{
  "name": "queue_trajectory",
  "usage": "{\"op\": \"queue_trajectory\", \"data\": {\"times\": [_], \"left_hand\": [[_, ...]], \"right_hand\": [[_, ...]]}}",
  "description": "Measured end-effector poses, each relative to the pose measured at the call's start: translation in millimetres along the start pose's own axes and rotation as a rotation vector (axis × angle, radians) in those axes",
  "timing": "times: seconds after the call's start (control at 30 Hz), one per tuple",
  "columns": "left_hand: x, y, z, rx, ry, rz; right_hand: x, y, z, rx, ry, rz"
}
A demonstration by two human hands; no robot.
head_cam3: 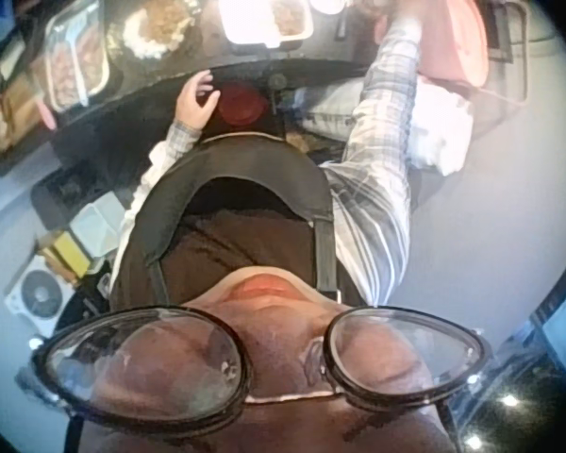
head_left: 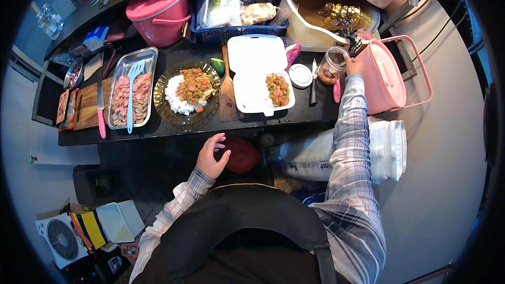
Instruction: The person assembles a meal in a styrofoam container by adding rice, a meat mixture, and sliced cucumbers. They use a spatula to transfer ingredients from trays and a knife to slice cucumbers on a cutting board. The person also adds a condiment from a jar and places crackers on top before closing the container.
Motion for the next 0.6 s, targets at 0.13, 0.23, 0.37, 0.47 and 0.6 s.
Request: {"op": "queue_trajectory", "data": {"times": [0.13,0.23,0.37,0.47,0.6], "left_hand": [[2,-2,1,0.005,-0.003,0.009],[6,-6,3,0.007,0.02,0.032],[7,-9,3,0.014,0.01,0.036],[7,-11,1,0.012,-0.008,0.038],[2,-2,-2,0.016,-0.04,0.003]], "right_hand": [[-8,16,0,-0.029,-0.008,-0.022],[10,11,-3,-0.176,-0.056,-0.056],[15,11,3,-0.199,0.021,0.115],[15,9,5,0.105,0.006,0.087],[6,18,14,0.178,0.069,0.161]]}}
Point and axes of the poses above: each hand's wrist, its own x-axis away from the middle knuckle, its own z-axis out of the back of the hand, y = z × x, the point moved 4 cm from there along -x, towards the middle knuckle, and after that the axes turned 9 degrees about -z, right-handed, at the moved point
